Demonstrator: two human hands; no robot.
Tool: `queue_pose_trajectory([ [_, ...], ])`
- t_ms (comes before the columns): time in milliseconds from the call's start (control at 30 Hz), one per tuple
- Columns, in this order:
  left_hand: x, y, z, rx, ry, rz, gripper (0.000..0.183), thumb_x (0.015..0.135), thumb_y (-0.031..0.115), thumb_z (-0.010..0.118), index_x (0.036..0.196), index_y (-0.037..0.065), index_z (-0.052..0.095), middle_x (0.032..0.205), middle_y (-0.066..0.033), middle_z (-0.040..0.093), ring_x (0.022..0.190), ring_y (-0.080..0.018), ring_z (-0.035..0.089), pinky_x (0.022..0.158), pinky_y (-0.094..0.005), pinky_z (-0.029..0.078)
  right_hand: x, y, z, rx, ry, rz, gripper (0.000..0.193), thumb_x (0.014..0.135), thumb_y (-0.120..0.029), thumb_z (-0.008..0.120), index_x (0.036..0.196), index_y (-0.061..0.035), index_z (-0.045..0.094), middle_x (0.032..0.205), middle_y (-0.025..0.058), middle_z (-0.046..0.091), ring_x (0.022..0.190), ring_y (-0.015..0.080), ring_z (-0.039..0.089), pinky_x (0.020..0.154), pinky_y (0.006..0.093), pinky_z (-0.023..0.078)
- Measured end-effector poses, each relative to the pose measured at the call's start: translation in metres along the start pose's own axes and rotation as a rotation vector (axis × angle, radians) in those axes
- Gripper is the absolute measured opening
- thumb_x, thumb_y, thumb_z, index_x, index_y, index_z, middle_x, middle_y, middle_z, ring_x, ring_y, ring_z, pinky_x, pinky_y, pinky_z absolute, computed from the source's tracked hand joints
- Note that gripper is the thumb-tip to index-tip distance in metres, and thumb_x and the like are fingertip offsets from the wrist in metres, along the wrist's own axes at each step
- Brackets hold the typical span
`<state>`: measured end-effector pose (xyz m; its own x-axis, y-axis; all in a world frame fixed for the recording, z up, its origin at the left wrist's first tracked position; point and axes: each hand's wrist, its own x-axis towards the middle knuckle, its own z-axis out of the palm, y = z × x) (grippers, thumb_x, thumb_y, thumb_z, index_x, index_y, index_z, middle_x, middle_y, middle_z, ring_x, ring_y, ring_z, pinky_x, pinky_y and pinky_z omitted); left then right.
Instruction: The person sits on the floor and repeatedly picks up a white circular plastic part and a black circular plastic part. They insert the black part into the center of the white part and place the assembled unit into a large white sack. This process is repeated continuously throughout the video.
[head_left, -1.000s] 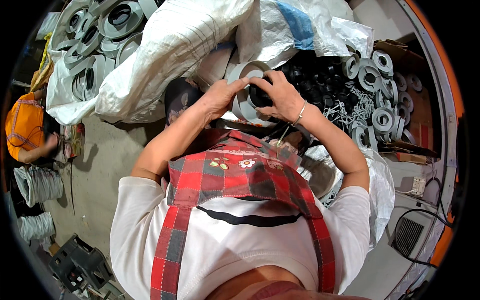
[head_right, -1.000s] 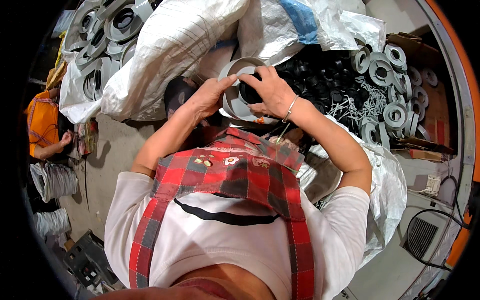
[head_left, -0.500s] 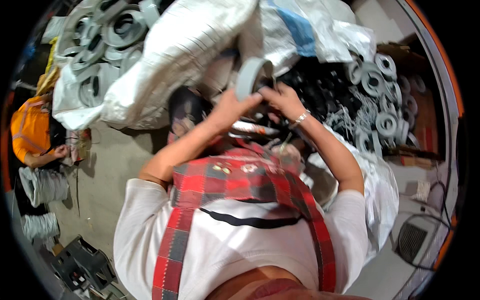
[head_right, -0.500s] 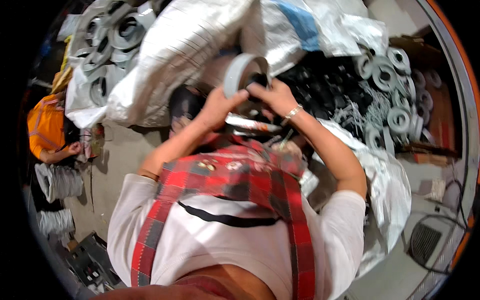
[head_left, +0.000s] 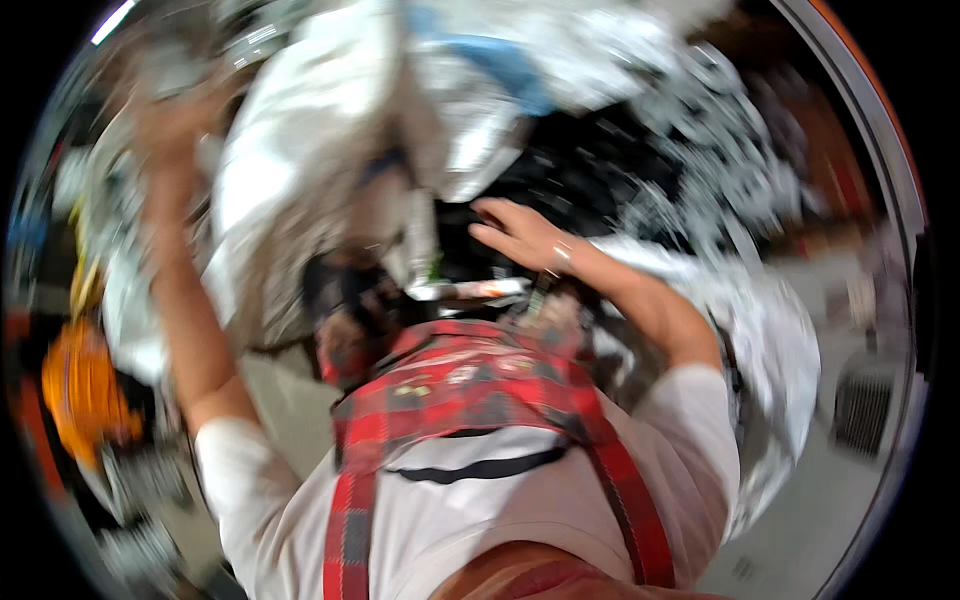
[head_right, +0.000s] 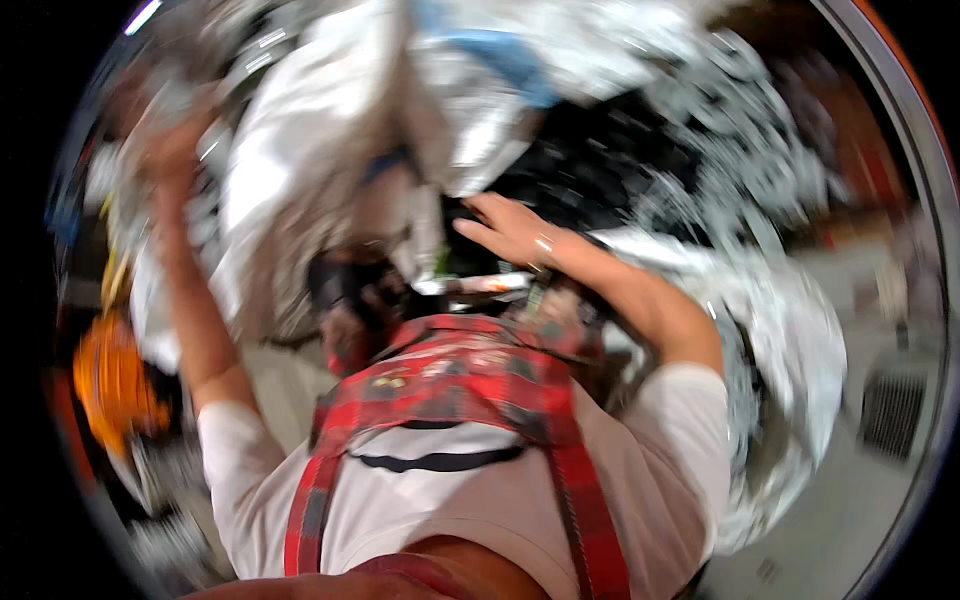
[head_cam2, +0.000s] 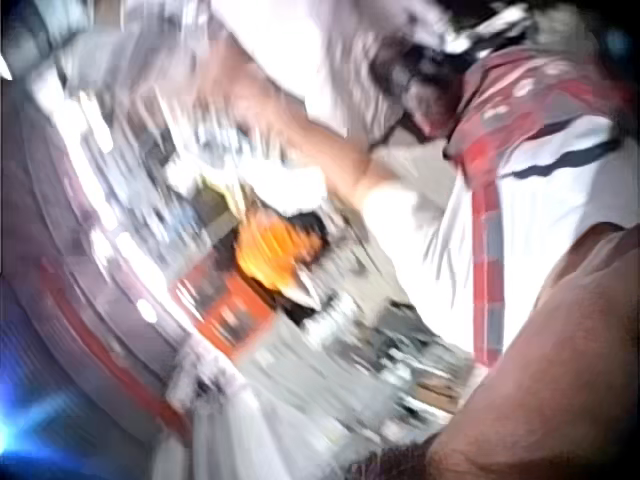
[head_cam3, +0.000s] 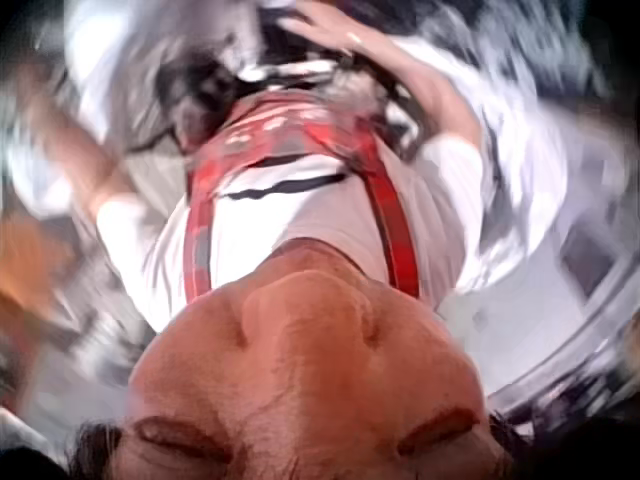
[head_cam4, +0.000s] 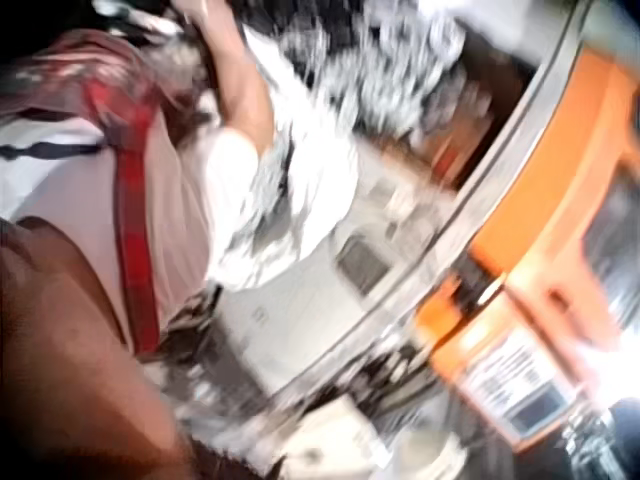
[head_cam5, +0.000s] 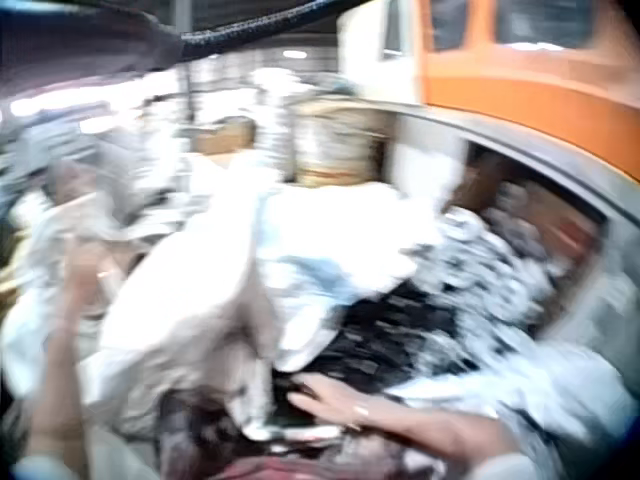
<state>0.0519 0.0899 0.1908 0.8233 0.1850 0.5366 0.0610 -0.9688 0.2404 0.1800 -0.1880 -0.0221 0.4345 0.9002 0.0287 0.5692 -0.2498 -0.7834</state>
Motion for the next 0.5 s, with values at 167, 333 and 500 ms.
queue_pose_trajectory([
  [167,0.017,0.035,-0.044,0.228,0.608,-0.124,0.039,0.093,0.009,0.050,0.127,-0.007,0.044,0.129,-0.0207,0.044,0.117,-0.0306,0.042,0.097,-0.0367,0.035,-0.038,0.141,-0.070,-0.420,0.411,0.430,0.060,0.075,-0.044,0.064,0.113,0.0018,0.053,0.107,0.0255,0.054,0.101,0.0393,0.052,0.089,0.0436,0.043],
  [333,-0.041,0.001,0.064,-0.416,0.275,-0.057,0.042,0.090,0.004,0.053,0.130,-0.004,0.043,0.138,-0.0139,0.042,0.124,-0.0229,0.042,0.104,-0.0347,0.031,-0.135,0.223,-0.177,-0.758,0.618,0.993,0.057,0.070,-0.039,0.069,0.111,-0.0018,0.055,0.110,0.0187,0.056,0.110,0.0363,0.049,0.093,0.0457,0.040],
  [500,-0.082,0.001,0.113,-0.125,0.108,-0.102,0.031,0.088,0.005,0.055,0.118,-0.003,0.055,0.128,-0.0161,0.051,0.117,-0.0270,0.050,0.096,-0.0349,0.040,-0.208,0.243,-0.256,-0.840,0.574,1.496,0.068,0.063,-0.040,0.077,0.117,-0.0070,0.052,0.122,0.0132,0.055,0.115,0.0322,0.050,0.090,0.0467,0.044],
])
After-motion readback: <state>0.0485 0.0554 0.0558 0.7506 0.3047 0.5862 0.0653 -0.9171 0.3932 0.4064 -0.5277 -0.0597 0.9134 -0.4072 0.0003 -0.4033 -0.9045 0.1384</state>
